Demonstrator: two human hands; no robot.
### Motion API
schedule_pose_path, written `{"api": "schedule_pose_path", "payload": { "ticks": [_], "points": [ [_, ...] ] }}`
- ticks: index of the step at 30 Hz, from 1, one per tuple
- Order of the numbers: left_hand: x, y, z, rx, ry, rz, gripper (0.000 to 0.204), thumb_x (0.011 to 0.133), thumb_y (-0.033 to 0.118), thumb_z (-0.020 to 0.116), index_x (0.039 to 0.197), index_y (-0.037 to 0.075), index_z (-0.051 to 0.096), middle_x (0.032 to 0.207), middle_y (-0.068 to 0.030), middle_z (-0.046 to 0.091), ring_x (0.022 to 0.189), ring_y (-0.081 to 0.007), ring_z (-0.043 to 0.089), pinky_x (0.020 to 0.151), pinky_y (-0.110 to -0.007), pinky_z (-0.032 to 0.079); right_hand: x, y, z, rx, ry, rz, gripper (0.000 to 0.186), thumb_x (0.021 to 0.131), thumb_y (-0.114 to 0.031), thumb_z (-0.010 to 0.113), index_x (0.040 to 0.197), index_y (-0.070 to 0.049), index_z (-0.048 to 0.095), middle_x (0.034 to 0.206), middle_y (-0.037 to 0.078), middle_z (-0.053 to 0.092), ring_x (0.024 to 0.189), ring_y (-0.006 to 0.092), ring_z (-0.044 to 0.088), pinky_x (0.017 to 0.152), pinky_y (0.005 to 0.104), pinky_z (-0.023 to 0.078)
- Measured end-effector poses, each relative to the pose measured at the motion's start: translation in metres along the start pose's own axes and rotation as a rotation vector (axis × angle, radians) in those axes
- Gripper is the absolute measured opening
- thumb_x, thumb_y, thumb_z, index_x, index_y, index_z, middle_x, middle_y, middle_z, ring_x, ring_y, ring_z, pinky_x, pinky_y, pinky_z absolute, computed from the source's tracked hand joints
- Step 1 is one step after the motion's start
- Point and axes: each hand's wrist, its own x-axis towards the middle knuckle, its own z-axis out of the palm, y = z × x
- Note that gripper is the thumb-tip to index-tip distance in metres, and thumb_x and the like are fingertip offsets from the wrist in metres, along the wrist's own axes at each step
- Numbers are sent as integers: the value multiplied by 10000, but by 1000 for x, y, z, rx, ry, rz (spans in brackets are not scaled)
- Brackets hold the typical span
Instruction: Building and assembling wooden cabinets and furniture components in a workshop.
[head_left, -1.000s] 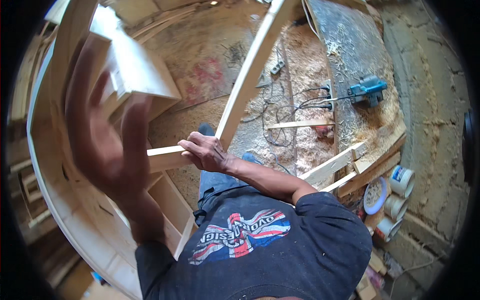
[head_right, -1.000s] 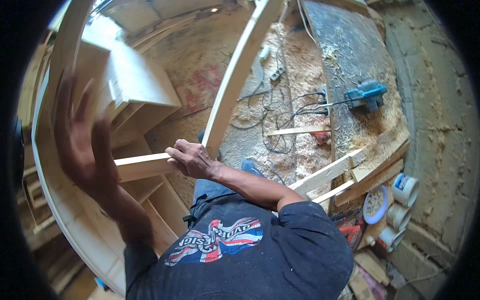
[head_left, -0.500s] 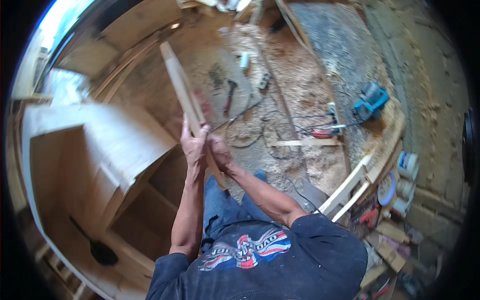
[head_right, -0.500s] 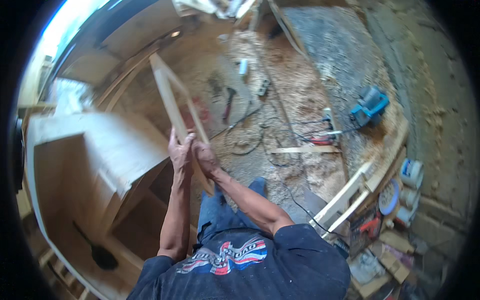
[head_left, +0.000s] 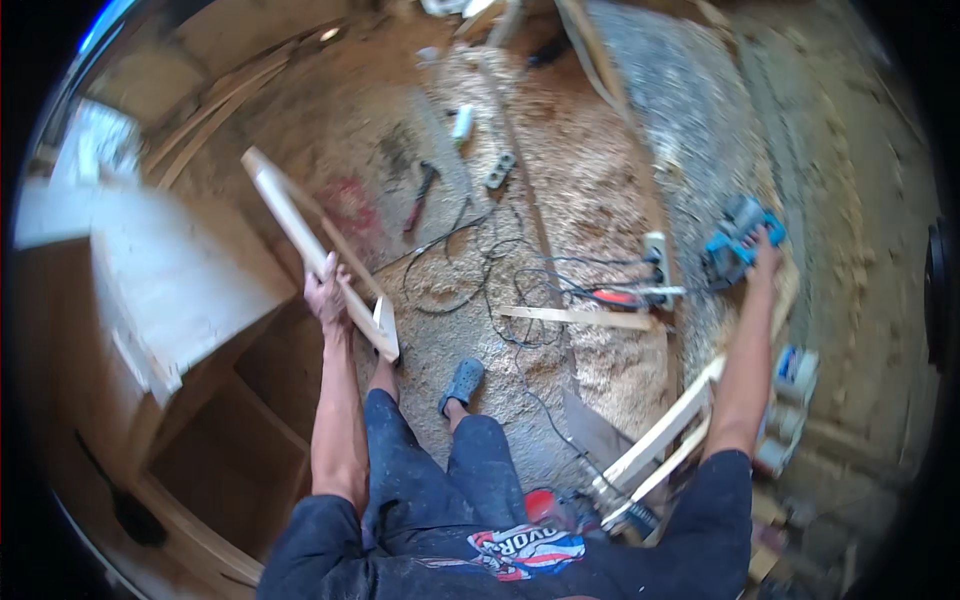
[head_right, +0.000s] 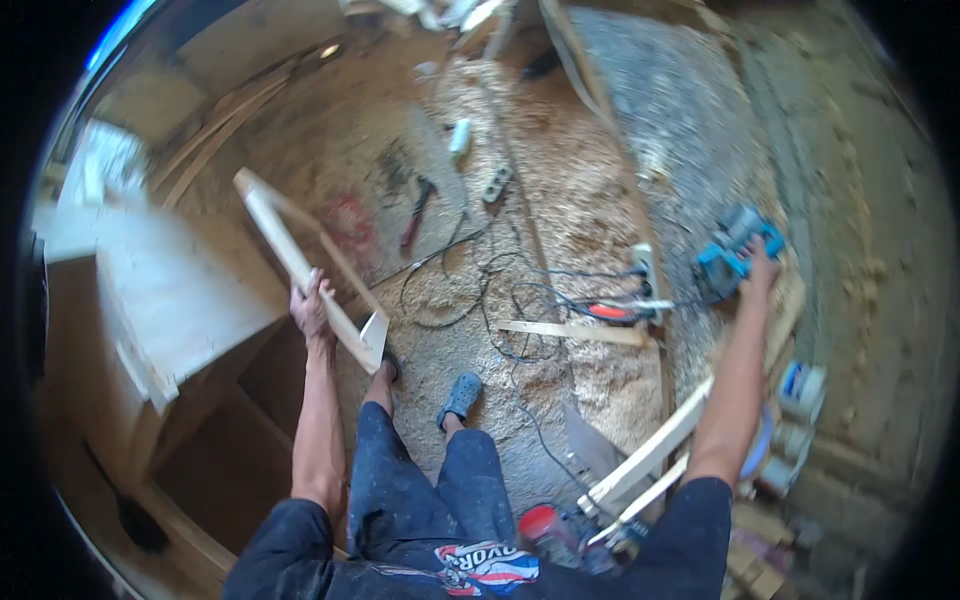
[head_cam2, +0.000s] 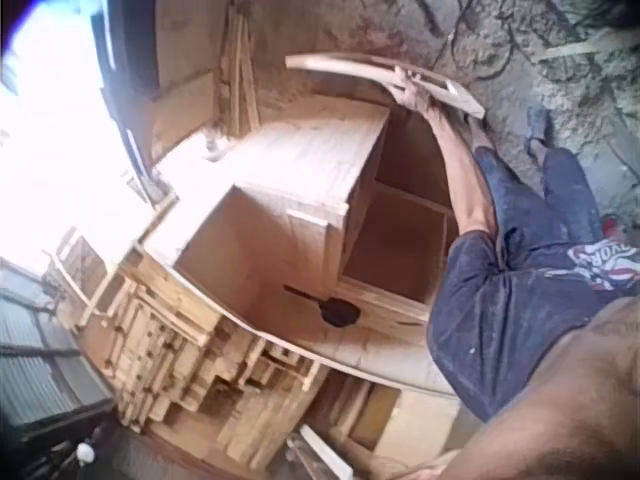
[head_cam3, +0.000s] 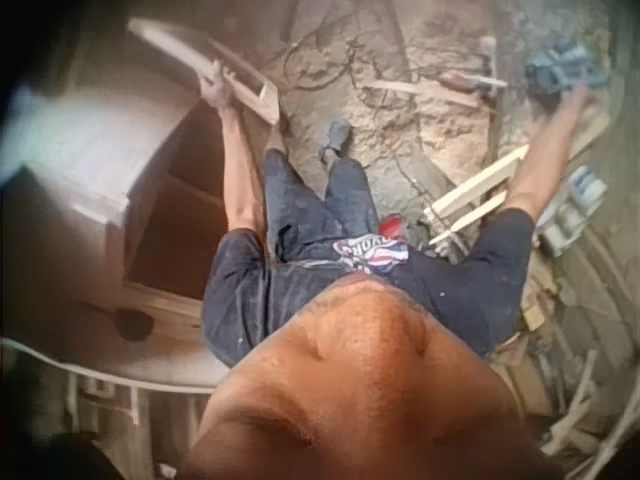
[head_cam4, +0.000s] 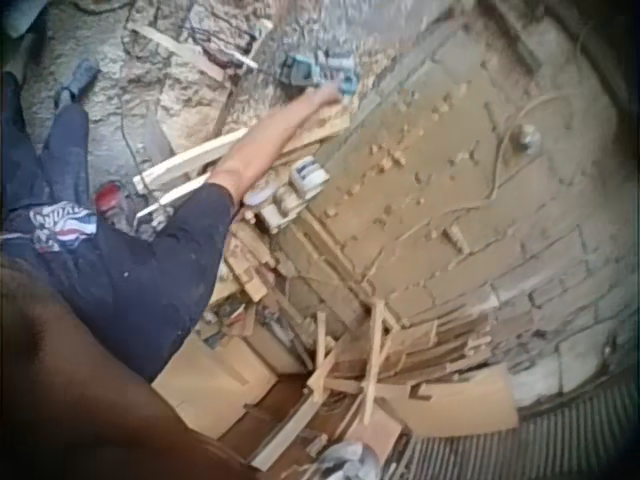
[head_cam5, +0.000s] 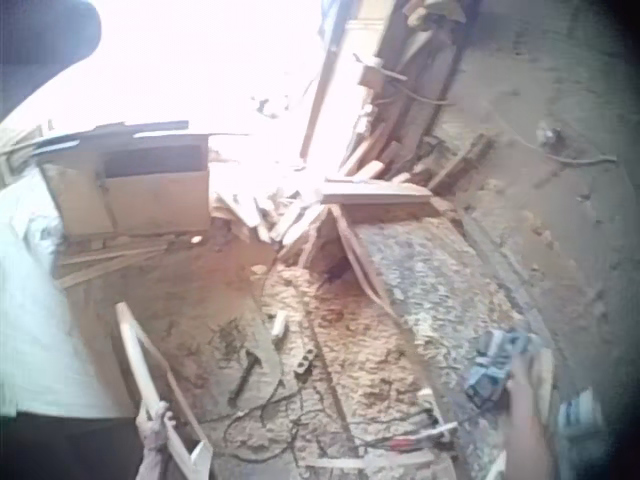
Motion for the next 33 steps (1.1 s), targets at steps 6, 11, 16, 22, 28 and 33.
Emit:
{"api": "schedule_pose_path", "payload": {
  "ticks": [6, 11, 16, 22, 28, 33],
  "points": [
    [26, -15, -22, -11, -188, 69, 575, 1048, 503, 572, 1353, 16, 546, 1159, -93, 676, 950, -142, 653, 846, -317, 555, 48, -14, -15, 108, -127, 56, 281, 1024, -379, 661, 954, -123, 569, 731, -32, 423, 620, 99, 423, 569, 298, 424],
    [5, -42, -36, -230, -300, -122, 920, 994, 788, 241, 1402, 18, 536, 1008, -151, 747, 900, -226, 718, 860, -375, 547, -163, -33, 21, 76, 1, -383, 420, 1077, -344, 588, 1288, 19, 603, 697, -24, 406, 547, 101, 382, 511, 285, 390],
    [-34, -91, -42, 90, -322, -224, 920, 1027, 748, 224, 910, -2, 745, 853, -151, 753, 801, -233, 730, 826, -380, 573, -342, -36, 23, 31, -411, -455, 383, 1098, -257, 509, 1282, 72, 579, 676, -2, 433, 486, 100, 449, 492, 253, 422],
    [-29, -122, -39, 127, -163, -110, 843, 1067, 687, 263, 770, 26, 695, 638, -77, 641, 571, -159, 610, 572, -299, 490, -493, 52, 55, -56, -743, -119, 287, 1032, -268, 586, 1041, 18, 562, 654, 61, 591, 478, 155, 568, 459, 275, 467],
    [-21, -140, -49, 155, -155, -56, 865, 1067, 689, 262, 698, 38, 698, 609, -82, 629, 546, -167, 597, 557, -298, 465, -581, 125, 95, -374, -1167, -204, 288, 879, -188, 777, 1023, 7, 623, 730, 99, 670, 556, 251, 656, 561, 348, 529],
    [-13, -157, -56, 465, -278, 384, 397, 1127, 302, 362, 1123, -28, 582, 643, -87, 666, 573, -206, 690, 519, -312, 552, -593, 145, 104, -409, -1286, -447, 324, 871, -192, 795, 1044, 13, 612, 735, 96, 653, 610, 286, 672, 594, 394, 526]
  ]
}}
